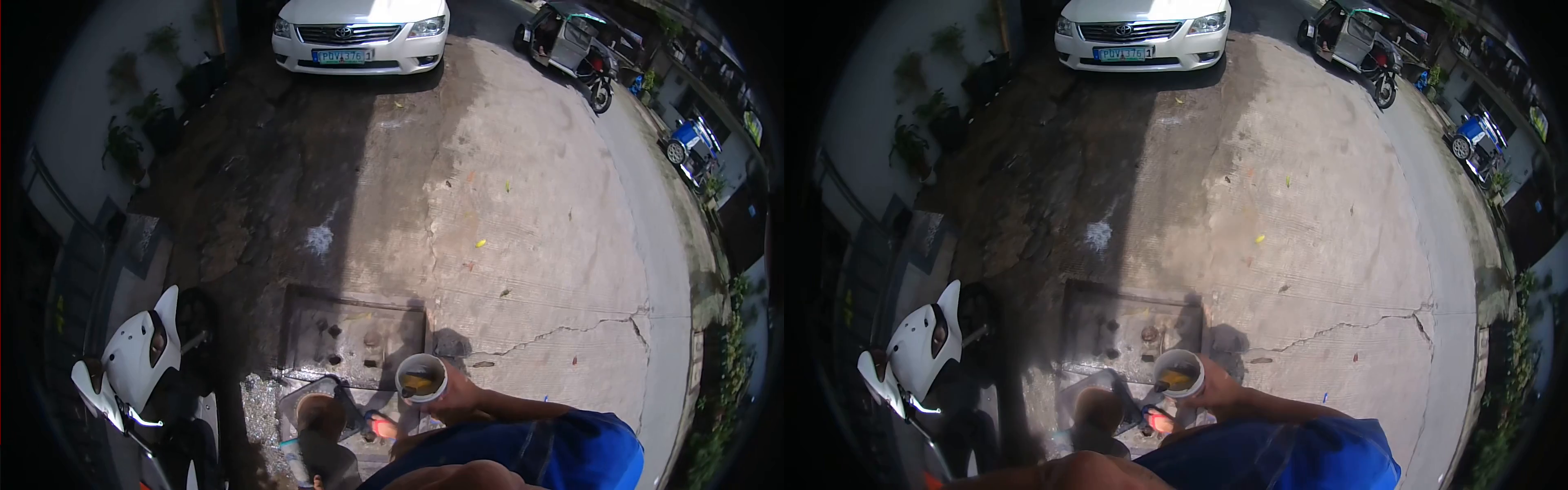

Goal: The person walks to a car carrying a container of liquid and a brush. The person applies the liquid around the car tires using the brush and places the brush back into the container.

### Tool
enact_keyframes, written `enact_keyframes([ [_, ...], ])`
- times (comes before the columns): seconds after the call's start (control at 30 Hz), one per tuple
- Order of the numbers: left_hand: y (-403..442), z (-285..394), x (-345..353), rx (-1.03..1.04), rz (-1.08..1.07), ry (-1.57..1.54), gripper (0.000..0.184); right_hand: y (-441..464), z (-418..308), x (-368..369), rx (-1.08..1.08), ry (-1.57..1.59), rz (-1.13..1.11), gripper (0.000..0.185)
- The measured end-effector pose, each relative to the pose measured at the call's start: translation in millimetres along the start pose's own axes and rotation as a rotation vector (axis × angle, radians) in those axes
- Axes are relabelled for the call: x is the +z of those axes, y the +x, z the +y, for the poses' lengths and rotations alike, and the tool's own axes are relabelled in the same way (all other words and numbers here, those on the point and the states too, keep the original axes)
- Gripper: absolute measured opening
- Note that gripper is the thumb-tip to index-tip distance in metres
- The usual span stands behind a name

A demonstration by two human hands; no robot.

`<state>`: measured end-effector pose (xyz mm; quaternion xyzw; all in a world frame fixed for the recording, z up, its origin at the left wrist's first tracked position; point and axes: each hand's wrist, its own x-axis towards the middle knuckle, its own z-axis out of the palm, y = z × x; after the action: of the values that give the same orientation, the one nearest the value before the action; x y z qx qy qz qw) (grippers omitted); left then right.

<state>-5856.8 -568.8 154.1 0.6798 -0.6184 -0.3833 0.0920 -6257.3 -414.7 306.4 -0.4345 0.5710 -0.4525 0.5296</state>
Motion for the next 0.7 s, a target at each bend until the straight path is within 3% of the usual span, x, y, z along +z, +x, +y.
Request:
enact_keyframes([
  [0.27,36,170,62,0.277,-0.273,0.062,0.073,30,10,-90,-0.111,-0.114,-0.004,0.095],
  [0.33,40,225,87,0.326,-0.320,0.083,0.074,37,25,-125,-0.116,-0.142,0.093,0.095],
  [0.37,40,254,100,0.345,-0.338,0.096,0.074,41,29,-148,-0.118,-0.156,0.140,0.096],
  [0.47,41,348,133,0.366,-0.395,0.136,0.075,60,-53,-249,0.010,-0.094,-0.051,0.100],
  [0.6,44,451,162,0.366,-0.460,0.180,0.077,102,-12,-339,-0.139,-0.378,0.146,0.107],
  [0.7,60,511,178,0.340,-0.508,0.215,0.078,139,-17,-414,-0.220,-0.327,0.144,0.110],
])
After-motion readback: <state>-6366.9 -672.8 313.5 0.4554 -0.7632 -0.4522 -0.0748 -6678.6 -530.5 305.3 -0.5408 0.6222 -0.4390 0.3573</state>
